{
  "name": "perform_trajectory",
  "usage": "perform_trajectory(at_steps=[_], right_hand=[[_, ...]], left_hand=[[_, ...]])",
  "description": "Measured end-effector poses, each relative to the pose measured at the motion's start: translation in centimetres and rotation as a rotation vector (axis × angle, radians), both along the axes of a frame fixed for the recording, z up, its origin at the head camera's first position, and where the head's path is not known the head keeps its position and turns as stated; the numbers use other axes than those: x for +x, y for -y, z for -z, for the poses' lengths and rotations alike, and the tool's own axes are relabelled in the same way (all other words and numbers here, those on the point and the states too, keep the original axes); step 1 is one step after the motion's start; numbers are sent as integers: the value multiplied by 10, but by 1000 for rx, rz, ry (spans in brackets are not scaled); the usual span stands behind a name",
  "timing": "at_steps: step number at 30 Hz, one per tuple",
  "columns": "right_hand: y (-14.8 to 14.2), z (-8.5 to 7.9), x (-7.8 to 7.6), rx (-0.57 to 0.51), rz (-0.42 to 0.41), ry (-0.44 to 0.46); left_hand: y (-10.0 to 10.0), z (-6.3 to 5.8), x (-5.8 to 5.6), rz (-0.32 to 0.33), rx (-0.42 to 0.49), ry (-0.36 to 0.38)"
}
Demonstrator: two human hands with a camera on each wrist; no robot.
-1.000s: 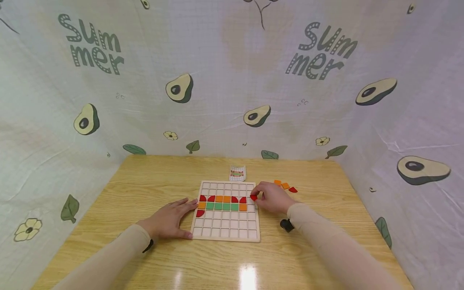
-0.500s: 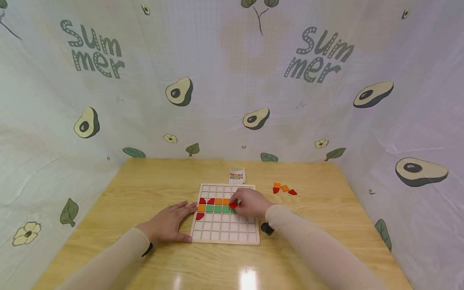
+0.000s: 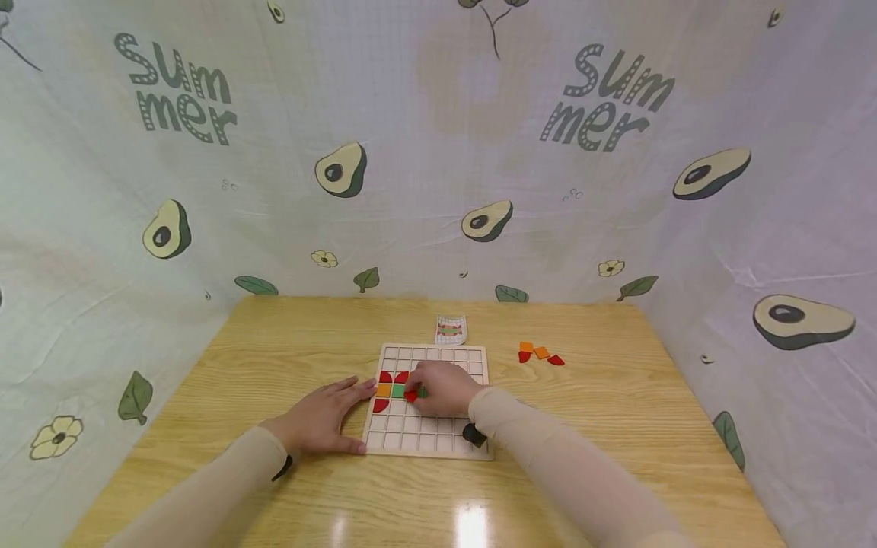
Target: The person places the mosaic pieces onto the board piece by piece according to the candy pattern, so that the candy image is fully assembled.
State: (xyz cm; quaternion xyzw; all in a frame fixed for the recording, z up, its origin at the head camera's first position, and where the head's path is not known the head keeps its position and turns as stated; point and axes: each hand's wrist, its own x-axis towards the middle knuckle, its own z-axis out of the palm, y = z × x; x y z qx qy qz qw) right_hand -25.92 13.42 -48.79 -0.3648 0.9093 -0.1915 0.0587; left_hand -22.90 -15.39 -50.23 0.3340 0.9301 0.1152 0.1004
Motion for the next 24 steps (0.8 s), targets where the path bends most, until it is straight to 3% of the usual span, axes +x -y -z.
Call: perform_trajectory(at_steps=[11,18,24], right_hand=[[25,6,6,50,-5,-34],[27,3,14,91,15,-37],[25,3,12,76,16,-56]], left_hand=[[1,1,0,10,13,-14],[1,1,0,19,15,-18],[1,0,0,13,5,-21]])
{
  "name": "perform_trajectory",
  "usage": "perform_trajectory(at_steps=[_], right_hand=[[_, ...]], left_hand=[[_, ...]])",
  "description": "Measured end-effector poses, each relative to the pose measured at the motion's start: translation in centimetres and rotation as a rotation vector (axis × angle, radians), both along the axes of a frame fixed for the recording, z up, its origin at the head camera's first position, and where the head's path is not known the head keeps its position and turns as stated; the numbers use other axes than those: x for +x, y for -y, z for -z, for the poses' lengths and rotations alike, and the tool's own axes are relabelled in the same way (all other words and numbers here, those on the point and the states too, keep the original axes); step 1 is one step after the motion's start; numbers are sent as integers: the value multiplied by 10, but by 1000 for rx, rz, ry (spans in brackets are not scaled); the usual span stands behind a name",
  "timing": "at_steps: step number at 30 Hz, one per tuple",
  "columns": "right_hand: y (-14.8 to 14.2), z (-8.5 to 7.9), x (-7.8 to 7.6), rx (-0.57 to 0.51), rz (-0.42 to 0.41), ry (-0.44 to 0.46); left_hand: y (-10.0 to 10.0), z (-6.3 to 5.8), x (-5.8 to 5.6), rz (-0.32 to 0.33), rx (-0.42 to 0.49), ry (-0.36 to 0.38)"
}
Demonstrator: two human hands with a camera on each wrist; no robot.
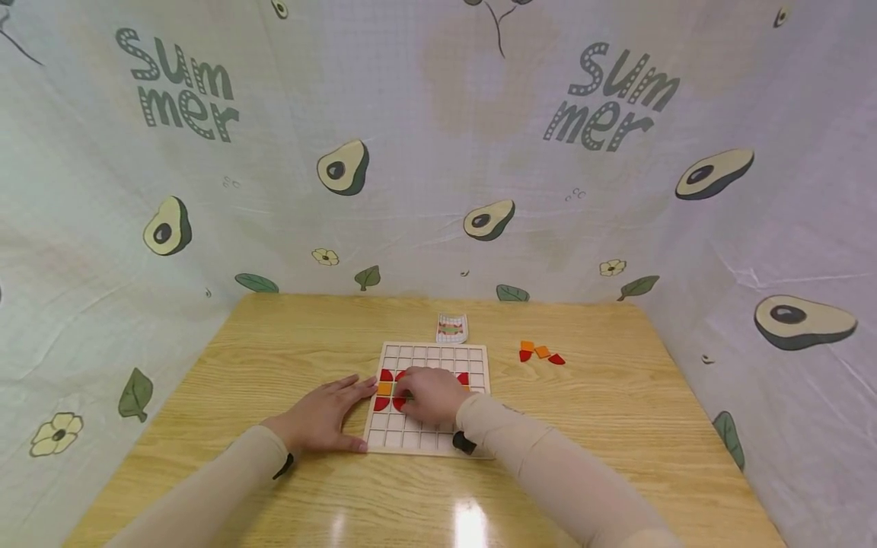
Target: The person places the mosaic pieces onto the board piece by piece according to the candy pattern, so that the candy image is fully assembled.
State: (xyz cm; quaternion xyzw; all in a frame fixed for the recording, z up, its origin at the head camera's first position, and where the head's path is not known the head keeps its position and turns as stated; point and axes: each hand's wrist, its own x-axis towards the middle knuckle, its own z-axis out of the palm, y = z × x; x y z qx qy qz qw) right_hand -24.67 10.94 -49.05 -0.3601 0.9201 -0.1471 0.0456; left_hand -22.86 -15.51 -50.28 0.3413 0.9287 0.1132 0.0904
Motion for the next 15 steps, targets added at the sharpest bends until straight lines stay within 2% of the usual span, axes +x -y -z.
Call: perform_trajectory(at_steps=[7,15], right_hand=[[-17,1,-7,-42,10,3],[-67,-5,-6,-95,101,28]], left_hand=[[0,1,0,-11,-8,9],[-1,-2,1,-7,2,9]])
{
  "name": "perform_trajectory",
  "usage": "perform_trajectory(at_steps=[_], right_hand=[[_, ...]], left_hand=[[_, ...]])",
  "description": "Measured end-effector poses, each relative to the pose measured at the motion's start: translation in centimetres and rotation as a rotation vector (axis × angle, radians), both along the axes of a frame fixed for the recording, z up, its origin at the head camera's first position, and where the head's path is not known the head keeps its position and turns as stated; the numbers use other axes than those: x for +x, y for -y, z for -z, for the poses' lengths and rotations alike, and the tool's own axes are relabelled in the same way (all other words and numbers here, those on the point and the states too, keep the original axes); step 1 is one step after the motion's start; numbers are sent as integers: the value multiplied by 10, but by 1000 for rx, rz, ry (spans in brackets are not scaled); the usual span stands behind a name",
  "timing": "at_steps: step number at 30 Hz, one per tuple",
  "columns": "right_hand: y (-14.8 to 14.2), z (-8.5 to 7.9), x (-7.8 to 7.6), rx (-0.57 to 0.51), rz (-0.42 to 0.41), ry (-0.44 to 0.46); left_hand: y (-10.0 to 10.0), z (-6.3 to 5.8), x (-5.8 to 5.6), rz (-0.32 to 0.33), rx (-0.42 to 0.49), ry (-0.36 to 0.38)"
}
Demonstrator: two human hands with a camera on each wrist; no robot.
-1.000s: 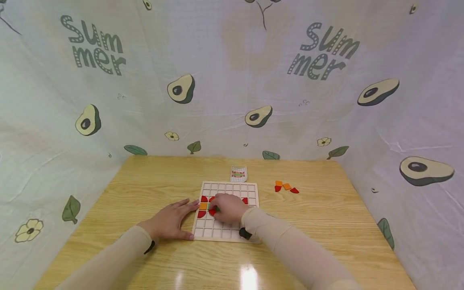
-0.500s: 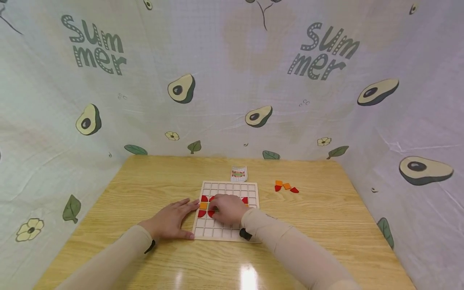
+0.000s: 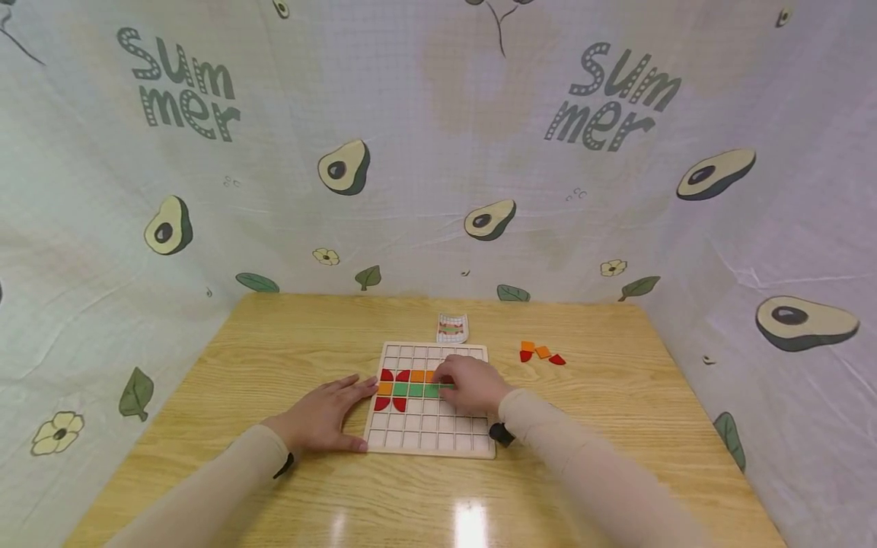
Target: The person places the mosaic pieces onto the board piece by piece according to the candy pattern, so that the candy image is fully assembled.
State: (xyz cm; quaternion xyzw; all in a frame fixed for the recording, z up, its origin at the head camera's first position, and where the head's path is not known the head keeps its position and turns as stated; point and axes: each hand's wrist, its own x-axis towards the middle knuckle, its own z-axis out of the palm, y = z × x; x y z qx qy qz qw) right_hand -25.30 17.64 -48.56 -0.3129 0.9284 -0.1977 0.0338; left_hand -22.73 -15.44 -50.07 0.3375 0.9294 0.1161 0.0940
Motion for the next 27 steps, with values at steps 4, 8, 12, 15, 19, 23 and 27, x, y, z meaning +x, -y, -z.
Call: perform_trajectory(at_steps=[4,8,12,15,19,23,27], right_hand=[[-30,-8,1,27,95,48],[-62,-10,3,31,175,61],[-90,-5,7,30,195,38],[-107,1,9,51,189,10],[-122,5,12,82,178,-24],[-133,4,12,76,195,-60],[-146,0,6,48,247,-113]], left_hand=[[0,0,-1,-4,-7,-3],[0,1,-1,-2,-13,-3],[0,2,-2,2,-15,-3],[-1,3,-2,3,-16,-5],[-1,2,-2,-2,-17,-5],[-1,2,-2,-6,-16,-3],[-1,0,-1,-5,-7,2]])
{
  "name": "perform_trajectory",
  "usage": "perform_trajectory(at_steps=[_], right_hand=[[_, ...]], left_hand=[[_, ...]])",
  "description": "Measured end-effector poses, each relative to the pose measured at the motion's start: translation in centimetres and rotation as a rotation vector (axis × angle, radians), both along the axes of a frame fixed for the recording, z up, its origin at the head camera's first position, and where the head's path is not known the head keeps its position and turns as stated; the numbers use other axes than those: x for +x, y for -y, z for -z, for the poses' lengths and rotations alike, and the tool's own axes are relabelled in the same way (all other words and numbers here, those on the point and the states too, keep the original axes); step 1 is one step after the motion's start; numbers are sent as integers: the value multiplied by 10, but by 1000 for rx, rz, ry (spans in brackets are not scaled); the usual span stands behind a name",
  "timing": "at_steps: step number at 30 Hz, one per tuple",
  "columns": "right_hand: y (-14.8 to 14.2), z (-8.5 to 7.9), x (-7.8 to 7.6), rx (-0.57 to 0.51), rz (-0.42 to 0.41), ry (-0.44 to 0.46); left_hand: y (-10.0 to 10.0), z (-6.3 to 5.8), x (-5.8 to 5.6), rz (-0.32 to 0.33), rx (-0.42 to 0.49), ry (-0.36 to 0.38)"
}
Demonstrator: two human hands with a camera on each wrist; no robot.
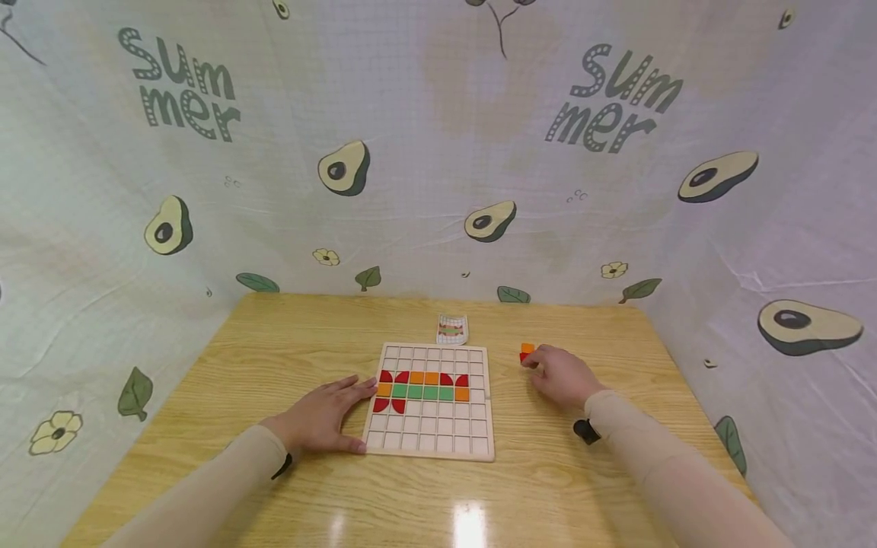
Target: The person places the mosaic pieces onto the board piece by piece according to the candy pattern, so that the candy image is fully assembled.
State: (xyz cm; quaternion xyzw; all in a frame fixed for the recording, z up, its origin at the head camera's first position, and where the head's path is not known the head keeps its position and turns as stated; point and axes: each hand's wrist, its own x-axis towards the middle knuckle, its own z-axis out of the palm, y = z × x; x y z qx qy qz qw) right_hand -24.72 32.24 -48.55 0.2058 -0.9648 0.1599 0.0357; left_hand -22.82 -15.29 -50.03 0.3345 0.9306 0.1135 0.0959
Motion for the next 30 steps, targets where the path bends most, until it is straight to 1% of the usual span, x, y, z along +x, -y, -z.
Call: perform_trajectory(at_steps=[3,6,12,17,22,26,30], right_hand=[[-10,-1,-7,-15,55,-8],[-18,-2,-14,-18,97,8],[-22,1,-24,29,135,35],[-23,6,-29,68,170,48],[-22,8,-30,68,178,57],[-21,11,-28,44,170,39],[-23,15,-27,45,158,23]], left_hand=[[0,-1,1,4,7,2],[1,-1,1,3,8,0],[1,2,-1,4,6,-12],[1,4,-2,11,2,-14],[1,1,-1,11,-1,-7],[1,-2,0,12,2,-1],[1,-1,0,11,-2,0]])
